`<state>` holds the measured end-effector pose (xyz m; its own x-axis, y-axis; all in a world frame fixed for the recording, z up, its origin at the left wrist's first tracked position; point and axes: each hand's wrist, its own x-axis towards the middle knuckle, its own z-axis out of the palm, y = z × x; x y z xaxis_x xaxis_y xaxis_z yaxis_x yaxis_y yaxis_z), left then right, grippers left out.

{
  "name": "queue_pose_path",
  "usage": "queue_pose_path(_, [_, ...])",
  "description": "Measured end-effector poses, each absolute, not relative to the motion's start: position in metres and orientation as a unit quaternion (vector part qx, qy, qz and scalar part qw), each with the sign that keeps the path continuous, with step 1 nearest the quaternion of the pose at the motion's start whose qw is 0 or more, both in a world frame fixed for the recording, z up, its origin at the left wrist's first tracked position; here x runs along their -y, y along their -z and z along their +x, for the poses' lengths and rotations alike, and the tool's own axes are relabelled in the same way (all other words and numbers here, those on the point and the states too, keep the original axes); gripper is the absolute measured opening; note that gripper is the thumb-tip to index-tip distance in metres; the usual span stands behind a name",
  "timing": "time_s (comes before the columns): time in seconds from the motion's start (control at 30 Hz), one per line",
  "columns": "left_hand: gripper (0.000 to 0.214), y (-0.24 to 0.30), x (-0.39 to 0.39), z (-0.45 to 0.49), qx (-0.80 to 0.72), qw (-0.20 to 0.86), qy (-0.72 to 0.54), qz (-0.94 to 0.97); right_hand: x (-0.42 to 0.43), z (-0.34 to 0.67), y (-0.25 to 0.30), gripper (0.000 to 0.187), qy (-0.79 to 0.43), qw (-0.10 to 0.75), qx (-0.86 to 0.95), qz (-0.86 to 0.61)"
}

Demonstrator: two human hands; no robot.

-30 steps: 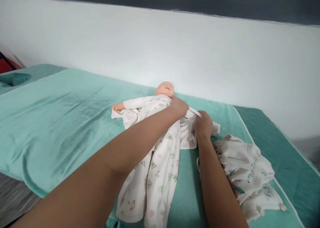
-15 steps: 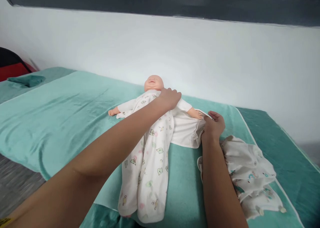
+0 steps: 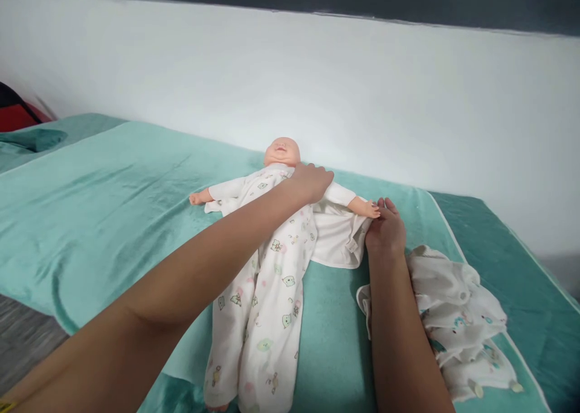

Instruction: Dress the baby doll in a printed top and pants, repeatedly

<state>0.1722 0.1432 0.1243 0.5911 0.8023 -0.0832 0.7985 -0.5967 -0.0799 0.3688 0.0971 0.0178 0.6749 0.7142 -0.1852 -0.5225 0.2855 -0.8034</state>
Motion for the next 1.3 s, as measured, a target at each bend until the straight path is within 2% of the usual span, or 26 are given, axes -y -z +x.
queue_pose_path(0.13, [0.043,-0.117,-0.146,0.182,0.465,-0.003,-0.054,-0.884,-0.095,0.363,-0.019,0.022,-0.336,0.797,0.153,-0.478])
queue_pose_path(0.23, [0.039,-0.113,-0.142,0.182,0.473,-0.011,-0.033,-0.881,-0.093,0.351,-0.021,0.020,-0.225,0.762,0.276,-0.541])
queue_pose_path(0.33, [0.028,-0.109,-0.131,0.161,0.480,-0.017,0.055,-0.876,-0.092,0.337,-0.022,0.023,-0.095,0.627,0.464,-0.619])
queue_pose_path(0.43, [0.030,-0.100,-0.117,0.120,0.521,-0.063,0.213,-0.825,-0.090,0.324,-0.021,0.028,-0.015,0.455,0.584,-0.672])
queue_pose_path(0.53, [0.030,-0.081,-0.105,0.078,0.530,-0.156,0.351,-0.756,-0.089,0.311,-0.018,0.037,-0.019,0.383,0.635,-0.671])
queue_pose_path(0.63, [0.030,-0.063,-0.100,0.057,0.515,-0.210,0.418,-0.718,-0.085,0.297,-0.019,0.045,-0.104,0.394,0.701,-0.585])
queue_pose_path(0.8, [0.021,-0.058,-0.099,0.062,0.506,-0.176,0.423,-0.731,-0.076,0.280,-0.027,0.044,-0.238,0.429,0.725,-0.484])
queue_pose_path(0.97, [0.014,-0.063,-0.097,0.071,0.509,-0.097,0.397,-0.758,-0.073,0.277,-0.030,0.053,-0.267,0.419,0.725,-0.477])
queue_pose_path(1.3, [0.024,-0.064,-0.095,0.075,0.539,-0.051,0.354,-0.763,-0.075,0.267,-0.035,0.059,-0.272,0.427,0.724,-0.468])
